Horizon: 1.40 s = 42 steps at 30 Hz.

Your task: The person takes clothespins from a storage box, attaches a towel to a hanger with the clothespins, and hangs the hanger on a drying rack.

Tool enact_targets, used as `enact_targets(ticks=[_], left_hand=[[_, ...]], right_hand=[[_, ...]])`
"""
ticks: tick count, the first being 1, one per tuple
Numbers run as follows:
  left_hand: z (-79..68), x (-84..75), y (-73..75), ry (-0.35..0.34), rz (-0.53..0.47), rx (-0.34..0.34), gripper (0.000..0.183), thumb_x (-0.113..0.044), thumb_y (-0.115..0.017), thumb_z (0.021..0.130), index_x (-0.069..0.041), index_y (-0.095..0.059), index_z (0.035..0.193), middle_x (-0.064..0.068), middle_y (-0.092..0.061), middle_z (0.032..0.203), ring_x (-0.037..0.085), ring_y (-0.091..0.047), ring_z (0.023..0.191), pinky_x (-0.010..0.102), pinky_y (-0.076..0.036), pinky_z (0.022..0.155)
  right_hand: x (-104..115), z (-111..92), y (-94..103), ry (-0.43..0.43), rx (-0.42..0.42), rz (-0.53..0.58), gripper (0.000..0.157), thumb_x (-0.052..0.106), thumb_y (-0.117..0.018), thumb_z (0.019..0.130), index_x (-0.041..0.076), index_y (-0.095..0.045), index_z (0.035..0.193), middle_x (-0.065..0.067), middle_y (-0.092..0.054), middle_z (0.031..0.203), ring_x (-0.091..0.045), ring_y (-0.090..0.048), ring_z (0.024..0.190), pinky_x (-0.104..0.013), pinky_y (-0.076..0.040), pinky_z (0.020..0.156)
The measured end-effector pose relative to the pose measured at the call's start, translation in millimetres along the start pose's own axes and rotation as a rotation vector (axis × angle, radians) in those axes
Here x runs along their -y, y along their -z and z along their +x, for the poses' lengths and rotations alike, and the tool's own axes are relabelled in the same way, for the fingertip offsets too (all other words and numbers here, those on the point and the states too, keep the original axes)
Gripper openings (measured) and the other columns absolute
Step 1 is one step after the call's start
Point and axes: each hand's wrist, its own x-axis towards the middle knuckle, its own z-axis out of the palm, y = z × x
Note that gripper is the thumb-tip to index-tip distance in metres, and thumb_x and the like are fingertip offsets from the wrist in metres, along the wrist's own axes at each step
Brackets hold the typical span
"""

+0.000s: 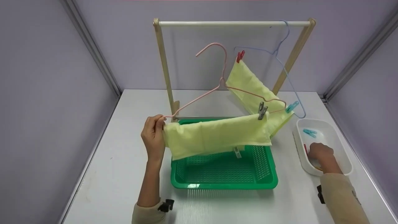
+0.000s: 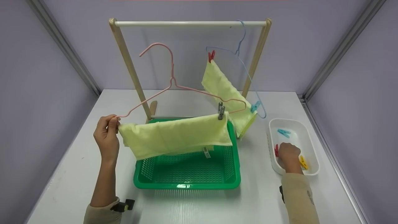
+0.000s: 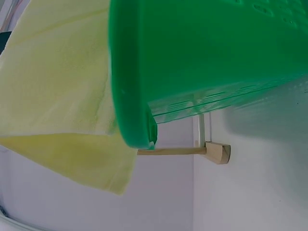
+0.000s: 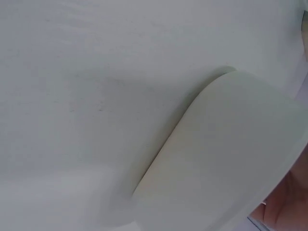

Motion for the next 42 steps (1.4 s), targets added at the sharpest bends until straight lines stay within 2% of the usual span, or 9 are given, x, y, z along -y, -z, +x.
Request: enact_targets(ticks=[5,10,18,23,28,31,34,38,42], left_hand=[[0.0,-0.6,-0.5,-0.001,0.003,0.001,0.010,0.008,-0.055,0.087,0.002,-0.064,0.086,0.008,-0.053,0.074,0.014,-0.048,0.065,0.020,-0.039,0.058],[-0.8,0.7,0.1,0.002,-0.005,-0.003,0.010,0.008,-0.055,0.087,0.003,-0.064,0.086,0.008,-0.054,0.074,0.013,-0.048,0.066,0.020,-0.040,0.059],[-1.1,-0.6,0.3,0.004,-0.005,-0.001,0.008,0.006,-0.055,0.088,0.004,-0.063,0.086,0.007,-0.054,0.074,0.014,-0.048,0.066,0.021,-0.040,0.059],[-1.0,-1.2,0.3,0.001,0.000,0.006,0.008,0.006,-0.055,0.088,0.004,-0.063,0.086,0.007,-0.053,0.074,0.015,-0.048,0.065,0.021,-0.039,0.058],[-1.6,0.6,-1.2,0.007,-0.002,0.001,0.009,0.006,-0.055,0.088,0.004,-0.063,0.085,0.006,-0.053,0.073,0.014,-0.048,0.065,0.021,-0.039,0.058],[-1.7,0.7,-1.9,0.009,-0.014,-0.001,0.009,0.006,-0.055,0.088,0.003,-0.063,0.085,0.006,-0.053,0.073,0.014,-0.048,0.065,0.021,-0.039,0.058],[-1.7,0.7,-2.2,0.009,-0.024,-0.002,0.009,0.007,-0.055,0.088,0.003,-0.063,0.085,0.007,-0.053,0.073,0.014,-0.048,0.065,0.021,-0.039,0.058],[-2.1,0.9,-2.4,0.020,-0.030,0.003,0.010,0.007,-0.055,0.088,0.002,-0.063,0.085,0.006,-0.054,0.074,0.014,-0.048,0.066,0.021,-0.040,0.058],[-3.4,2.1,-2.8,0.025,-0.024,0.005,0.009,0.006,-0.055,0.088,0.003,-0.063,0.086,0.006,-0.054,0.075,0.014,-0.048,0.066,0.021,-0.040,0.059]], right_hand=[[-1.2,3.4,-0.2,0.027,-0.036,0.035,0.024,0.015,-0.051,0.085,-0.007,-0.057,0.081,-0.020,-0.057,0.073,-0.032,-0.052,0.066,-0.054,-0.043,0.061],[-1.0,1.5,3.6,0.054,-0.035,0.066,0.029,0.015,-0.046,0.090,-0.012,-0.055,0.094,-0.025,-0.058,0.082,-0.035,-0.054,0.072,-0.051,-0.043,0.063],[1.3,-7.6,6.1,0.075,-0.018,0.173,0.038,0.022,-0.045,0.096,-0.015,-0.051,0.103,-0.015,-0.056,0.074,-0.022,-0.054,0.063,-0.038,-0.043,0.056],[-0.2,-11.6,3.0,0.061,-0.142,0.229,0.035,0.024,-0.054,0.093,-0.012,-0.052,0.094,-0.018,-0.056,0.073,-0.026,-0.051,0.063,-0.036,-0.040,0.053],[0.7,-13.4,-0.8,0.011,-0.355,0.279,0.039,0.027,-0.062,0.088,-0.012,-0.055,0.086,-0.023,-0.058,0.076,-0.034,-0.053,0.065,-0.042,-0.042,0.054],[2.4,-13.8,-2.5,-0.001,-0.492,0.304,0.037,0.024,-0.062,0.089,-0.012,-0.059,0.083,-0.024,-0.060,0.073,-0.038,-0.055,0.064,-0.048,-0.043,0.057],[3.3,-14.2,-3.7,0.000,-0.595,0.317,0.034,0.021,-0.060,0.091,-0.011,-0.061,0.078,-0.022,-0.060,0.069,-0.040,-0.055,0.064,-0.051,-0.041,0.059],[2.9,-14.6,-5.4,-0.018,-0.613,0.353,0.037,0.021,-0.048,0.097,-0.011,-0.059,0.081,-0.023,-0.059,0.072,-0.043,-0.054,0.069,-0.052,-0.039,0.062],[2.6,-13.5,-7.0,-0.047,-0.508,0.389,0.044,0.021,-0.029,0.102,-0.015,-0.051,0.094,-0.034,-0.050,0.088,-0.052,-0.048,0.085,-0.057,-0.037,0.071]])
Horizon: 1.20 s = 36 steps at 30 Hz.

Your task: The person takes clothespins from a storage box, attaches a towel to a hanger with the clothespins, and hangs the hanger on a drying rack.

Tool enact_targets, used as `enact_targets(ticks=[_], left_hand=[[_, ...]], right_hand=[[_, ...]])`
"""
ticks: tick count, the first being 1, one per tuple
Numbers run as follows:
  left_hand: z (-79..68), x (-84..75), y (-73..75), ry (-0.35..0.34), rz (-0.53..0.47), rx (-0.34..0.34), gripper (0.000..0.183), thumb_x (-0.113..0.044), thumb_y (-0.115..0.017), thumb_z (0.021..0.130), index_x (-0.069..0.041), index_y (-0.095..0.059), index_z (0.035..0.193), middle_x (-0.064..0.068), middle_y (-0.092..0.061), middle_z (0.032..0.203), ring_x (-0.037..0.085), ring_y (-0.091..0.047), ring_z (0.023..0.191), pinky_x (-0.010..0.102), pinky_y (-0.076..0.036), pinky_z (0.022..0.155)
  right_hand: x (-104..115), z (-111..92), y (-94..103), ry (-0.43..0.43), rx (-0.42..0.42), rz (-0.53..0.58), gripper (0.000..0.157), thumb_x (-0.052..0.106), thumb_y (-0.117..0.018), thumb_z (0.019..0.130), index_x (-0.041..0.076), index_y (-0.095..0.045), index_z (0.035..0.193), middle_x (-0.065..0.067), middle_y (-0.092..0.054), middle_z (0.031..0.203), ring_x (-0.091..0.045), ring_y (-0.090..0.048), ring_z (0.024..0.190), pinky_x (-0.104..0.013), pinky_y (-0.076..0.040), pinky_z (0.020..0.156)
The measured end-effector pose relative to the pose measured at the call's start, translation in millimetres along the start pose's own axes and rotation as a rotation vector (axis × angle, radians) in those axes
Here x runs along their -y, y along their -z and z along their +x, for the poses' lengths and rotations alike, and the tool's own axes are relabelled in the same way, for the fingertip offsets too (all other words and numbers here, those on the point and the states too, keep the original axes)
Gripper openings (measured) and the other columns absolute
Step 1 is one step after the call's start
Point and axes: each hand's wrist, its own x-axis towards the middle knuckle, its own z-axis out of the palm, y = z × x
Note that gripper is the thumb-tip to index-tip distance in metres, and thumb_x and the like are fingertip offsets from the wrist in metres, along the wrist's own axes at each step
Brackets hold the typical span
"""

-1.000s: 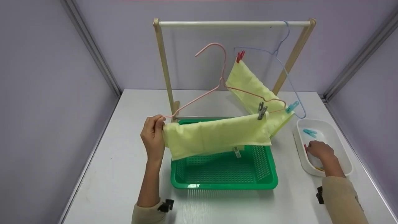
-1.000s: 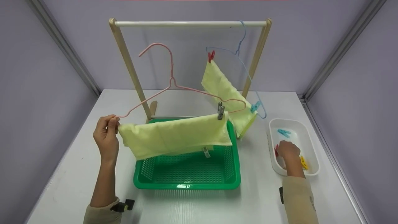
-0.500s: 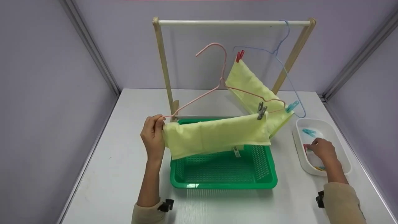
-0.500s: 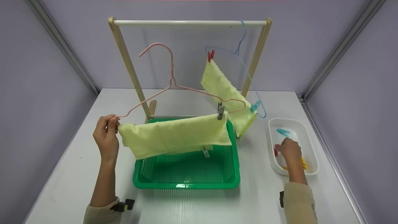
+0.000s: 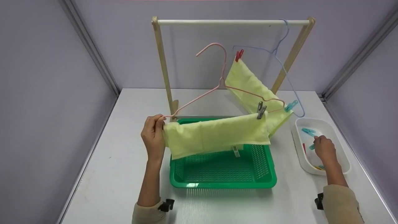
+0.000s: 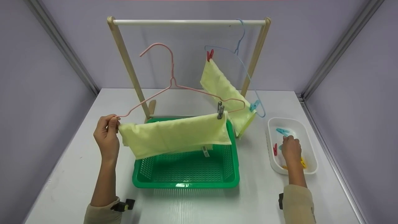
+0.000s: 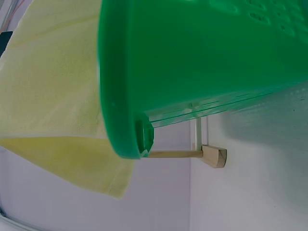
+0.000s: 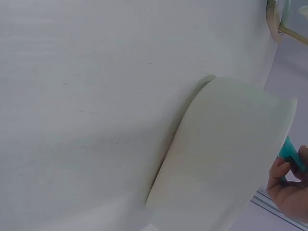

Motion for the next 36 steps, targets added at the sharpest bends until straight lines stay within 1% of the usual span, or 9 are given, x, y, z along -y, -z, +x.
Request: enact_targets(ticks=[4,8,12,16,21,26,28,33,36], left_hand=[[-0.2,0.2,0.5,-0.006,0.003,-0.006,0.009,0.006,-0.055,0.088,0.003,-0.063,0.085,0.006,-0.054,0.075,0.014,-0.048,0.066,0.021,-0.039,0.058],[0.5,-0.9,1.0,-0.001,0.006,-0.008,0.009,0.006,-0.055,0.088,0.004,-0.063,0.085,0.006,-0.054,0.075,0.014,-0.047,0.065,0.021,-0.039,0.059],[0.6,-1.1,1.4,0.003,0.017,0.001,0.010,0.006,-0.054,0.089,0.004,-0.063,0.086,0.006,-0.054,0.076,0.014,-0.047,0.066,0.022,-0.039,0.060],[0.1,-0.3,1.5,0.003,0.029,-0.005,0.010,0.007,-0.055,0.088,0.003,-0.063,0.086,0.006,-0.054,0.075,0.014,-0.047,0.066,0.021,-0.039,0.060],[-0.3,0.2,1.8,-0.001,0.021,-0.008,0.009,0.006,-0.055,0.088,0.004,-0.063,0.086,0.006,-0.053,0.075,0.014,-0.047,0.066,0.021,-0.039,0.059],[-0.1,0.7,2.4,-0.007,0.008,-0.010,0.010,0.006,-0.054,0.089,0.003,-0.063,0.086,0.006,-0.053,0.074,0.013,-0.047,0.065,0.021,-0.039,0.058],[-0.1,0.5,2.5,-0.010,0.011,-0.012,0.011,0.006,-0.054,0.089,0.002,-0.064,0.086,0.006,-0.053,0.074,0.013,-0.047,0.065,0.021,-0.039,0.058],[-0.2,0.0,2.8,-0.011,0.012,-0.017,0.011,0.007,-0.054,0.088,0.002,-0.064,0.086,0.005,-0.054,0.075,0.013,-0.047,0.065,0.021,-0.039,0.058],[-0.5,-0.5,2.9,-0.010,0.013,-0.022,0.011,0.007,-0.054,0.088,0.002,-0.064,0.086,0.006,-0.054,0.075,0.013,-0.047,0.065,0.020,-0.039,0.058]], right_hand=[[-1.6,1.8,-0.6,-0.006,0.141,0.004,0.047,0.019,-0.018,0.102,-0.020,-0.045,0.103,-0.040,-0.040,0.099,-0.055,-0.040,0.096,-0.060,-0.033,0.079],[-1.3,-1.1,1.2,-0.017,0.186,0.069,0.053,0.027,-0.023,0.102,-0.022,-0.041,0.110,-0.040,-0.042,0.105,-0.054,-0.040,0.099,-0.058,-0.034,0.081],[0.0,-4.7,1.9,-0.041,0.060,0.117,0.058,0.040,-0.042,0.097,-0.017,-0.053,0.101,-0.029,-0.056,0.092,-0.040,-0.050,0.081,-0.044,-0.042,0.067],[0.4,-4.3,-0.3,-0.034,-0.074,0.124,0.052,0.042,-0.051,0.093,-0.007,-0.066,0.087,-0.016,-0.063,0.078,-0.026,-0.049,0.068,-0.032,-0.037,0.057],[1.4,-3.5,-2.1,0.011,-0.107,0.157,0.049,0.039,-0.043,0.097,-0.004,-0.066,0.101,-0.023,-0.063,0.095,-0.029,-0.057,0.080,-0.032,-0.040,0.062],[3.0,-4.0,-0.9,0.029,-0.090,0.173,0.047,0.037,-0.044,0.097,-0.004,-0.057,0.118,-0.026,-0.061,0.104,-0.008,-0.060,0.071,-0.023,-0.042,0.061],[4.1,-4.4,-0.4,0.010,-0.082,0.180,0.051,0.038,-0.047,0.096,-0.004,-0.052,0.124,-0.027,-0.058,0.109,-0.012,-0.062,0.076,-0.023,-0.042,0.063],[9.7,-6.6,2.2,-0.018,-0.076,0.206,0.056,0.038,-0.054,0.092,-0.008,-0.048,0.125,-0.029,-0.054,0.115,-0.039,-0.055,0.101,-0.040,-0.045,0.074],[16.0,-8.4,5.8,-0.010,-0.083,0.225,0.055,0.037,-0.057,0.091,-0.007,-0.050,0.123,-0.029,-0.055,0.114,-0.041,-0.053,0.103,-0.045,-0.043,0.077]])
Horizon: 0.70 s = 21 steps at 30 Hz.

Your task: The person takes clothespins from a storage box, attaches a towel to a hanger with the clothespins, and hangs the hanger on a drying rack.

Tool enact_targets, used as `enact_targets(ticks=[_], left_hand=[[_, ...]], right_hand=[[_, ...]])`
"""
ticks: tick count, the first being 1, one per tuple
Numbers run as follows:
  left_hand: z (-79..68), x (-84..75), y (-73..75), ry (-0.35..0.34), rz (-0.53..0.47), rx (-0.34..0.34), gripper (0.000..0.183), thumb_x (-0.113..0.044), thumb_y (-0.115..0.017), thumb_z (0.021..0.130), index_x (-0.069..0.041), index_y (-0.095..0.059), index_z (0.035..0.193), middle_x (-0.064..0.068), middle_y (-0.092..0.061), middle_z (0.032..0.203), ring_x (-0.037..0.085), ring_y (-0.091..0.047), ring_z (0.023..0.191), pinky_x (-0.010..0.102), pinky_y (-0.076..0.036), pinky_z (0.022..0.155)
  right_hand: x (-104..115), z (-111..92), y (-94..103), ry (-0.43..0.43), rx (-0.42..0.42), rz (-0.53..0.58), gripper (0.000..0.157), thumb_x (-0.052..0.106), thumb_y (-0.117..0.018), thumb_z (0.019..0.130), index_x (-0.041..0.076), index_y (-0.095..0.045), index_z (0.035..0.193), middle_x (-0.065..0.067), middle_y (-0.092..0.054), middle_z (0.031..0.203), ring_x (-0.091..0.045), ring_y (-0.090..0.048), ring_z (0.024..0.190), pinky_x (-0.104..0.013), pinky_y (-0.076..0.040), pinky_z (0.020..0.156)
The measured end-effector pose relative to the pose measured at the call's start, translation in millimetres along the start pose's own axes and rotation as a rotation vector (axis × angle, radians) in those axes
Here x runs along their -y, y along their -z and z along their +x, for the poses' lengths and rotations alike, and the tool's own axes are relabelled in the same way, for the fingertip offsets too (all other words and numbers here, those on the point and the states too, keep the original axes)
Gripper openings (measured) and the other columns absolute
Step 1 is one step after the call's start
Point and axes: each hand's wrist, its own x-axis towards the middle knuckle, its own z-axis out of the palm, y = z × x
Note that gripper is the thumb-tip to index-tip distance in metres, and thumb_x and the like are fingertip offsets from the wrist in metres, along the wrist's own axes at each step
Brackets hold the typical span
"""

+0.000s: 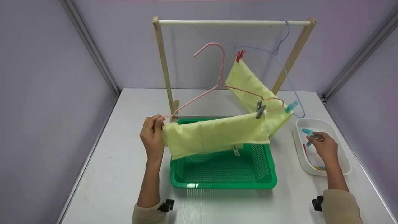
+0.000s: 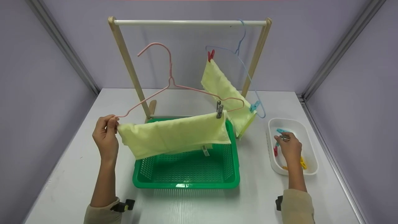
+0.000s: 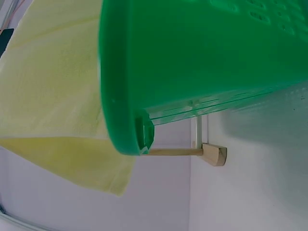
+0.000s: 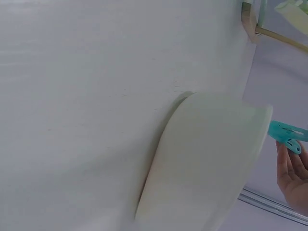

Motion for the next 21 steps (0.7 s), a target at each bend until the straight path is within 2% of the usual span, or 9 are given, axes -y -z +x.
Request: enact_targets(ticks=[4,7,11,15,21], left_hand=[[0.3,-0.5,-0.7,0.000,-0.008,-0.001,0.009,0.008,-0.055,0.088,0.004,-0.063,0.086,0.007,-0.053,0.074,0.013,-0.047,0.065,0.020,-0.039,0.057],[0.7,-0.6,-0.8,0.000,-0.013,-0.002,0.008,0.008,-0.055,0.088,0.005,-0.063,0.085,0.007,-0.053,0.074,0.013,-0.048,0.065,0.020,-0.040,0.057],[0.9,-1.3,-0.9,0.000,-0.007,-0.004,0.008,0.008,-0.055,0.087,0.005,-0.063,0.085,0.007,-0.054,0.074,0.013,-0.048,0.065,0.020,-0.040,0.058],[1.0,-0.8,-0.9,-0.008,-0.006,-0.003,0.009,0.008,-0.055,0.087,0.005,-0.063,0.085,0.007,-0.053,0.074,0.014,-0.048,0.064,0.020,-0.039,0.057],[1.5,-0.4,-1.5,-0.016,-0.004,-0.004,0.008,0.008,-0.055,0.087,0.005,-0.063,0.085,0.007,-0.053,0.073,0.014,-0.048,0.064,0.020,-0.040,0.057]], right_hand=[[11.8,-2.7,4.9,-0.004,-0.015,0.027,0.055,0.040,-0.057,0.090,-0.003,-0.051,0.123,-0.025,-0.055,0.115,-0.036,-0.053,0.104,-0.041,-0.043,0.078],[21.9,-4.5,8.9,-0.010,-0.033,0.043,0.054,0.041,-0.058,0.089,-0.001,-0.052,0.123,-0.020,-0.056,0.115,-0.018,-0.055,0.100,-0.032,-0.042,0.075],[37.4,-8.4,14.8,-0.005,-0.057,0.075,0.054,0.042,-0.060,0.088,0.001,-0.054,0.122,-0.009,-0.056,0.111,0.002,-0.047,0.091,-0.022,-0.040,0.071],[54.3,-13.5,20.5,0.007,-0.070,0.097,0.052,0.041,-0.060,0.088,0.002,-0.054,0.122,-0.002,-0.056,0.107,0.002,-0.048,0.092,-0.018,-0.040,0.071],[77.3,-22.3,27.0,0.052,-0.065,0.131,0.049,0.038,-0.061,0.088,0.005,-0.054,0.124,0.000,-0.055,0.112,-0.002,-0.051,0.096,-0.016,-0.040,0.072]])
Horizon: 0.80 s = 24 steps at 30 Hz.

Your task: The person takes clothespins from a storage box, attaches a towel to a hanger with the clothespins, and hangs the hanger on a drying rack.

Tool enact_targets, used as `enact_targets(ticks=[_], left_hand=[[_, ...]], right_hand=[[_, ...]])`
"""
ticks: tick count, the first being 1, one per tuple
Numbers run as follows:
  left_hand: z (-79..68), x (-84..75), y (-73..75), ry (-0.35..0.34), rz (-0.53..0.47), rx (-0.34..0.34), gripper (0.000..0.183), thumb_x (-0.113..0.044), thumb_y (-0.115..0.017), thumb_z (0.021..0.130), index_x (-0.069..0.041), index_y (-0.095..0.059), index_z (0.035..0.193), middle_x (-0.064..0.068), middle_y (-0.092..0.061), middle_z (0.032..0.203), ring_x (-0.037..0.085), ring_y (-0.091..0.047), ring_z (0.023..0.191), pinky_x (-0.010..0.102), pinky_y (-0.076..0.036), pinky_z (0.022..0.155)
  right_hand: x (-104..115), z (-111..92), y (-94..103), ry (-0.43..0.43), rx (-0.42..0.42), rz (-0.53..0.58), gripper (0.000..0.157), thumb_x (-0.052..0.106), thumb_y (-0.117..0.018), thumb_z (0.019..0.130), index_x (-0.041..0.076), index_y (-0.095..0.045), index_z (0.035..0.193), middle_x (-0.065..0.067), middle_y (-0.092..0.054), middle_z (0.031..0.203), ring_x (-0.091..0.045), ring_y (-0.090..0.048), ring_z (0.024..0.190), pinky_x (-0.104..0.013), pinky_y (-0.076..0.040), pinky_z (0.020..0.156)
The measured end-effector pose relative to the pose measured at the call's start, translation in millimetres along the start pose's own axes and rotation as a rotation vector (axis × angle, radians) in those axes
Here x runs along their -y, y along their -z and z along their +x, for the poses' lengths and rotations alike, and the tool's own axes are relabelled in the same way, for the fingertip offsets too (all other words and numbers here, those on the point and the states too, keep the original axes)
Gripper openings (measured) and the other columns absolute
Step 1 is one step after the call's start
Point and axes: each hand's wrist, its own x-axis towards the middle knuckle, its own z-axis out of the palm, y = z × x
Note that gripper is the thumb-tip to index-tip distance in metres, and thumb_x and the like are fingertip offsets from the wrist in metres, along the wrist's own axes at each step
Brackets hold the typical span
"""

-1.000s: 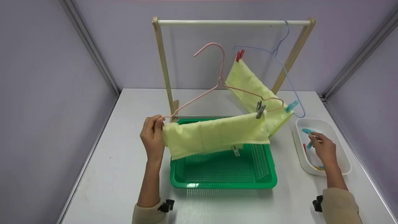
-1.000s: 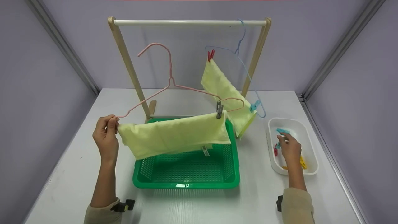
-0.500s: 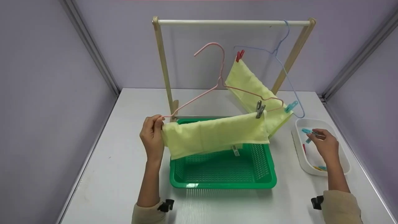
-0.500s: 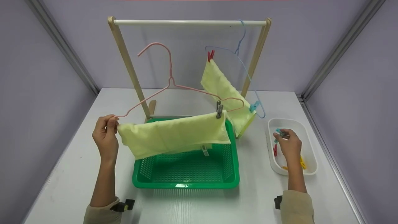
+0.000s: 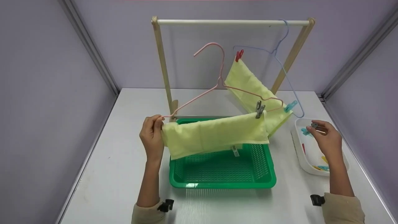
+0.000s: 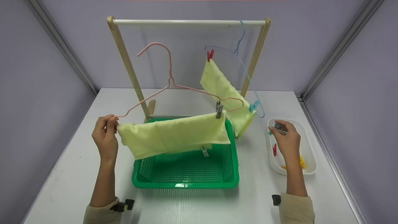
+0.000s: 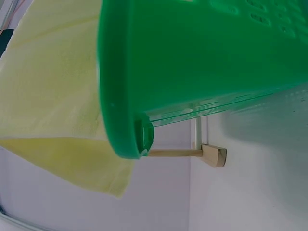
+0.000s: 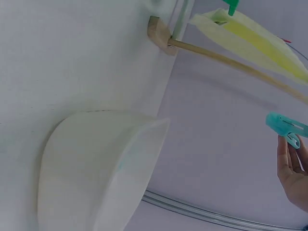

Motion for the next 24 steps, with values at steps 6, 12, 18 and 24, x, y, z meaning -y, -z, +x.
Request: enact_targets(ticks=[6,12,18,24], left_hand=[[-1.4,0.1,0.1,0.009,-0.004,0.001,0.009,0.008,-0.055,0.087,0.004,-0.063,0.085,0.007,-0.053,0.074,0.014,-0.048,0.064,0.020,-0.040,0.057],[-2.3,0.9,0.0,0.029,0.000,0.004,0.009,0.007,-0.055,0.088,0.005,-0.063,0.085,0.006,-0.054,0.075,0.013,-0.048,0.065,0.020,-0.040,0.058],[-2.0,0.5,-1.0,0.032,0.011,0.001,0.009,0.007,-0.055,0.088,0.004,-0.063,0.085,0.006,-0.054,0.074,0.014,-0.048,0.065,0.021,-0.040,0.058],[-2.0,0.8,-1.9,0.033,0.012,-0.003,0.009,0.008,-0.056,0.087,0.004,-0.063,0.085,0.006,-0.053,0.073,0.013,-0.047,0.065,0.020,-0.039,0.058]], right_hand=[[20.8,-8.1,1.3,0.050,-0.006,0.062,0.044,0.035,-0.063,0.087,0.010,-0.056,0.123,0.002,-0.054,0.113,0.004,-0.051,0.092,-0.014,-0.040,0.073],[38.7,-14.9,2.6,0.098,-0.028,0.096,0.043,0.029,-0.065,0.087,0.007,-0.056,0.122,0.001,-0.055,0.111,0.003,-0.053,0.092,-0.010,-0.041,0.074],[55.0,-21.1,3.5,0.164,-0.043,0.121,0.039,0.022,-0.066,0.087,0.006,-0.057,0.121,-0.001,-0.055,0.111,0.000,-0.053,0.095,-0.010,-0.042,0.073],[68.9,-26.8,4.9,0.251,-0.049,0.153,0.036,0.014,-0.066,0.086,0.005,-0.058,0.120,-0.002,-0.056,0.111,-0.003,-0.055,0.096,-0.011,-0.041,0.079]])
